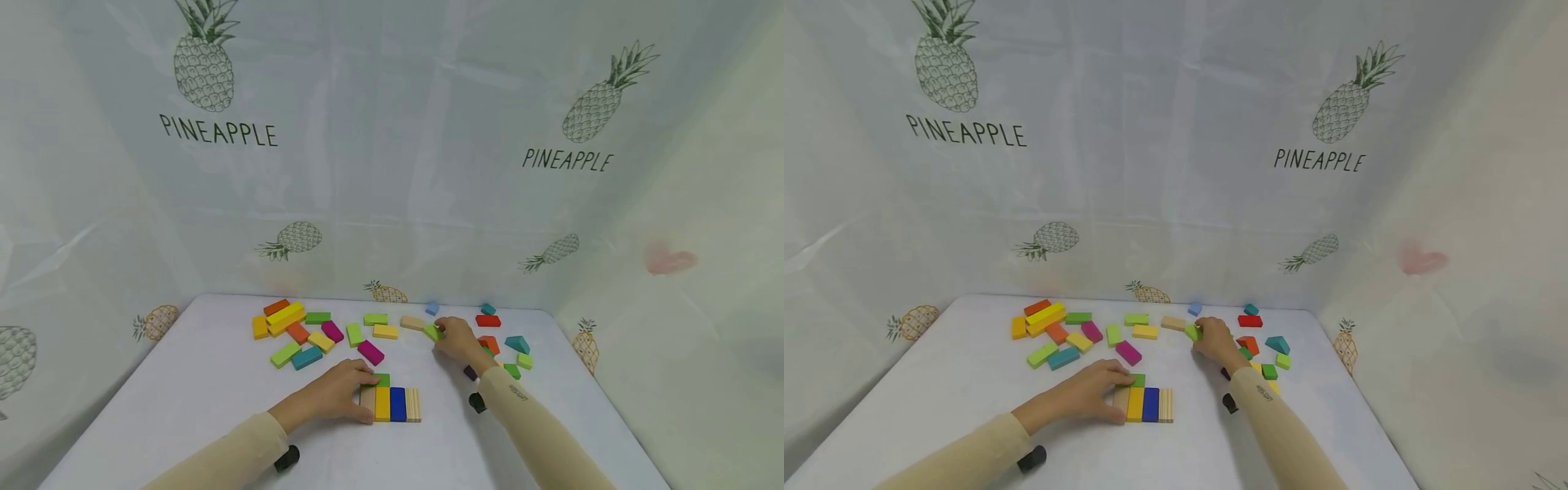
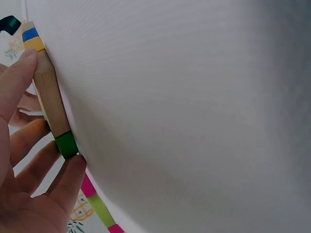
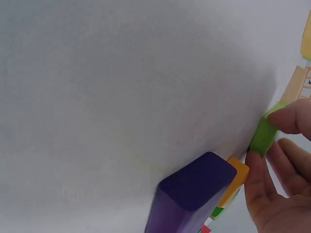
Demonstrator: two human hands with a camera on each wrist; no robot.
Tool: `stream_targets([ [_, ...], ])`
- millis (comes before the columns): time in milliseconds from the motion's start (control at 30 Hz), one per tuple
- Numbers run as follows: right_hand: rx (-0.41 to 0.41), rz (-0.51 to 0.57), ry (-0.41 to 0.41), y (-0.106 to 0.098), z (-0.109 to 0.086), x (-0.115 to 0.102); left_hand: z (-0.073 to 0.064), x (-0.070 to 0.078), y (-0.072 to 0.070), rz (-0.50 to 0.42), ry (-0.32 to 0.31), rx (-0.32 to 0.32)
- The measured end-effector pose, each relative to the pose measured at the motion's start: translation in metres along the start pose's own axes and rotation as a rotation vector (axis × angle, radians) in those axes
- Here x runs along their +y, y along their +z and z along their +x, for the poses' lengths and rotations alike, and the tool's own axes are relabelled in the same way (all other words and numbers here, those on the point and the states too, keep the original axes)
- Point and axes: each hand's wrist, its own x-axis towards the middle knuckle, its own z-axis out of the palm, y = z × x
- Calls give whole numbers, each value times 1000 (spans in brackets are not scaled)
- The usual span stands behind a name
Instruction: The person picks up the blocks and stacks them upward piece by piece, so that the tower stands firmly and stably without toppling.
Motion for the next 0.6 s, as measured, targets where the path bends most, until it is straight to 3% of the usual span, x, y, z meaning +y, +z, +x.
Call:
stream_targets([
  [133, -30, -3, -26, 1, -3, 0, 0, 0, 1, -3, -2, -1],
  [367, -67, -17, -154, -3, -16, -3, 0, 0, 2, 3, -17, -5],
  [600, -215, 39, -348, -1, -33, -11, 1, -3, 1, 8, -5, -2],
])
